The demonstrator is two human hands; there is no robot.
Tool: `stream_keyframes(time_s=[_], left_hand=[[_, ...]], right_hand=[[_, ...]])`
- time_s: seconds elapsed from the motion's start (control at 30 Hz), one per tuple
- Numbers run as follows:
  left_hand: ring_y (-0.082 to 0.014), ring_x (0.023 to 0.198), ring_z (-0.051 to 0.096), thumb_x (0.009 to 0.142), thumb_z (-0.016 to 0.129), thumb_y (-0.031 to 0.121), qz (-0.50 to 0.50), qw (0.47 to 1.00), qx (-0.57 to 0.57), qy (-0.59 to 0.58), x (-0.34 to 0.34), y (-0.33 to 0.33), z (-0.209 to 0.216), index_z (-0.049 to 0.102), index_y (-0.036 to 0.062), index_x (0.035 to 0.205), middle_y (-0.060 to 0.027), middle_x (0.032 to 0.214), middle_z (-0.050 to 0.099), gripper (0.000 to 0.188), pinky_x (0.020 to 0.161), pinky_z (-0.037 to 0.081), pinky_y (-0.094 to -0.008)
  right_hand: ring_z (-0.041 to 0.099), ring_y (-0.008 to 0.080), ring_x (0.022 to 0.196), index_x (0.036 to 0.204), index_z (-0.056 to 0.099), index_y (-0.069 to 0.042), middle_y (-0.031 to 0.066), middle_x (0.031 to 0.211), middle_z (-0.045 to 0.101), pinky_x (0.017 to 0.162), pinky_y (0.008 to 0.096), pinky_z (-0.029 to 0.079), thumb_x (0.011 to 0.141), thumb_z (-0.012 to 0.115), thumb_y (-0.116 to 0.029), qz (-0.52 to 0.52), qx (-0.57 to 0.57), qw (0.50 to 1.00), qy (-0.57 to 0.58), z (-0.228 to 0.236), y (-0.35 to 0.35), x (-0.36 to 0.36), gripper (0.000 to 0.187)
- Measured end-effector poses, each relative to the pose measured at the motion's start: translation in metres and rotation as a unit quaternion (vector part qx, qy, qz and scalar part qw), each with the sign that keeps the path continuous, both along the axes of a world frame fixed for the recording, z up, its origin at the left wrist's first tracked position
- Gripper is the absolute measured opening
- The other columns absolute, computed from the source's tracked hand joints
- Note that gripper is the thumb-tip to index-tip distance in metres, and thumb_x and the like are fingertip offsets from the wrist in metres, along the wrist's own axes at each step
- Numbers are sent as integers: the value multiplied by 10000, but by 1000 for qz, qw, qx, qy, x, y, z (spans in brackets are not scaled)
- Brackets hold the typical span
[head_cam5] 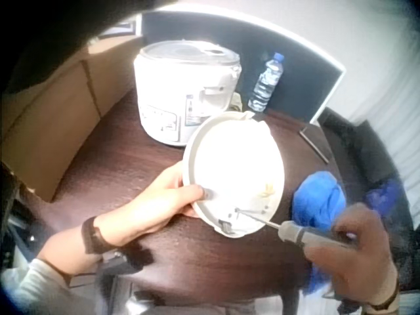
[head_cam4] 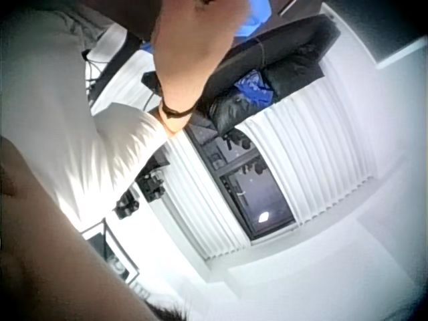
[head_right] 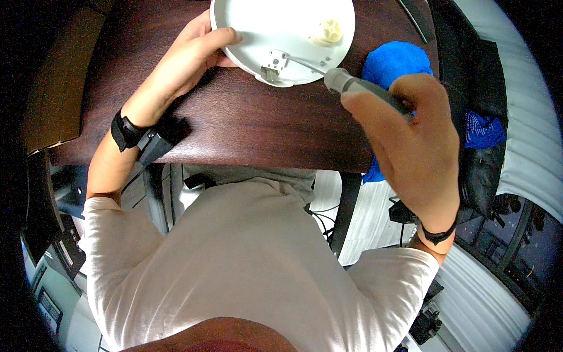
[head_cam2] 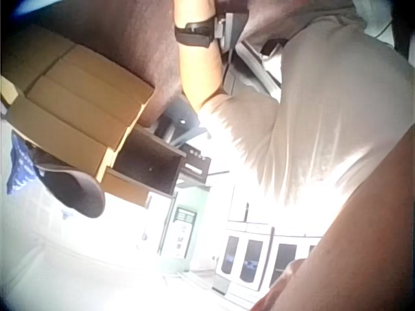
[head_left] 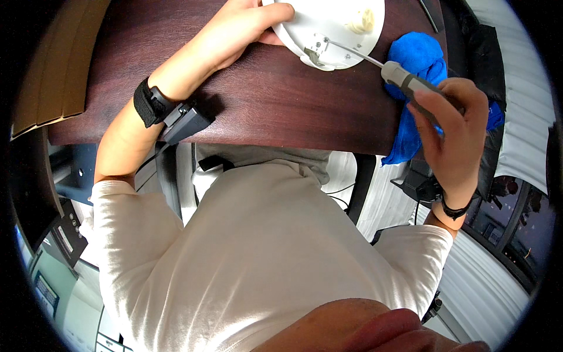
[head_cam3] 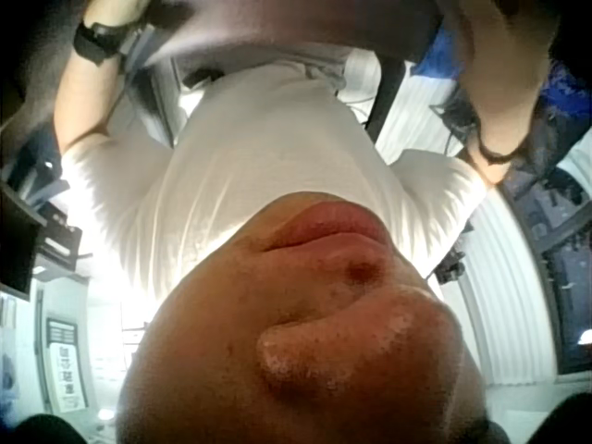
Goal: The person uses a screwdriver to tighten screws on the back of a white circular light fixture base. They rotate the fixture to access different screw locations and continue securing the mounting hardware.
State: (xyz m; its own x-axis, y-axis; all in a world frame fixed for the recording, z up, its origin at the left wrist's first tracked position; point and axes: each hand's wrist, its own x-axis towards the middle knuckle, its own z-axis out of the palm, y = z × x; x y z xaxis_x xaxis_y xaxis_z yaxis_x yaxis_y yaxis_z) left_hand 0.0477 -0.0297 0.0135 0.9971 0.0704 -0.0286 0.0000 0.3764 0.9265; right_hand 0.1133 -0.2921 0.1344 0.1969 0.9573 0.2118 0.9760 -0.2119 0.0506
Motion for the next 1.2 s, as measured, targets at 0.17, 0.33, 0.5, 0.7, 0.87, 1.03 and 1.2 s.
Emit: stream_keyframes(time_s=[0.17,0.33,0.5,0.7,0.87,1.03,1.2], left_hand=[[-83,753,561,851,471,67,-28,999,-19,-32,1,0,2,392,-18,1265,-75,1002,577,430,589,473,-179],[-82,757,563,852,477,74,-6,1000,-20,-12,1,-1,0,387,-14,1272,-75,1016,576,439,590,476,-182],[-77,762,563,851,482,76,-5,1000,-21,-14,0,-1,0,387,-11,1274,-73,1020,577,442,587,475,-179],[-71,749,560,854,476,69,-8,1000,-24,-12,1,-1,0,391,-12,1272,-69,1007,579,434,580,468,-172],[-93,786,577,856,471,61,-44,998,-9,-47,5,8,-12,384,-17,1278,-87,1033,578,437,609,493,-192],[-144,881,604,857,470,61,-9,999,-29,-25,-1,-1,1,375,-23,1285,-120,1100,567,446,689,534,-237],[-154,892,607,857,473,63,-8,999,-27,-18,1,0,-3,373,-25,1285,-125,1107,566,448,698,539,-242]], right_hand=[[500,215,839,1044,539,-35,135,982,480,704,325,418,850,609,-352,-35,180,951,250,-21,-13,-1,378],[580,174,632,1054,517,-30,108,804,588,584,261,449,892,541,-198,-197,152,953,173,-19,-15,0,235],[584,267,680,1008,533,-35,141,820,569,625,296,453,778,641,-89,-47,107,985,128,-10,-4,-8,260],[537,297,687,1040,504,-17,149,822,517,642,321,431,716,616,-32,-35,70,977,200,-8,-8,-13,343],[502,240,676,1079,485,-3,119,814,506,641,285,406,725,592,-48,-16,91,968,232,-18,-16,-7,373],[479,169,671,1114,479,-5,107,795,492,625,265,390,852,583,-235,-118,169,928,310,-25,-25,-6,364],[557,186,640,1125,480,-22,103,756,565,600,273,434,875,577,-230,-231,67,934,265,-15,-26,-13,339]])
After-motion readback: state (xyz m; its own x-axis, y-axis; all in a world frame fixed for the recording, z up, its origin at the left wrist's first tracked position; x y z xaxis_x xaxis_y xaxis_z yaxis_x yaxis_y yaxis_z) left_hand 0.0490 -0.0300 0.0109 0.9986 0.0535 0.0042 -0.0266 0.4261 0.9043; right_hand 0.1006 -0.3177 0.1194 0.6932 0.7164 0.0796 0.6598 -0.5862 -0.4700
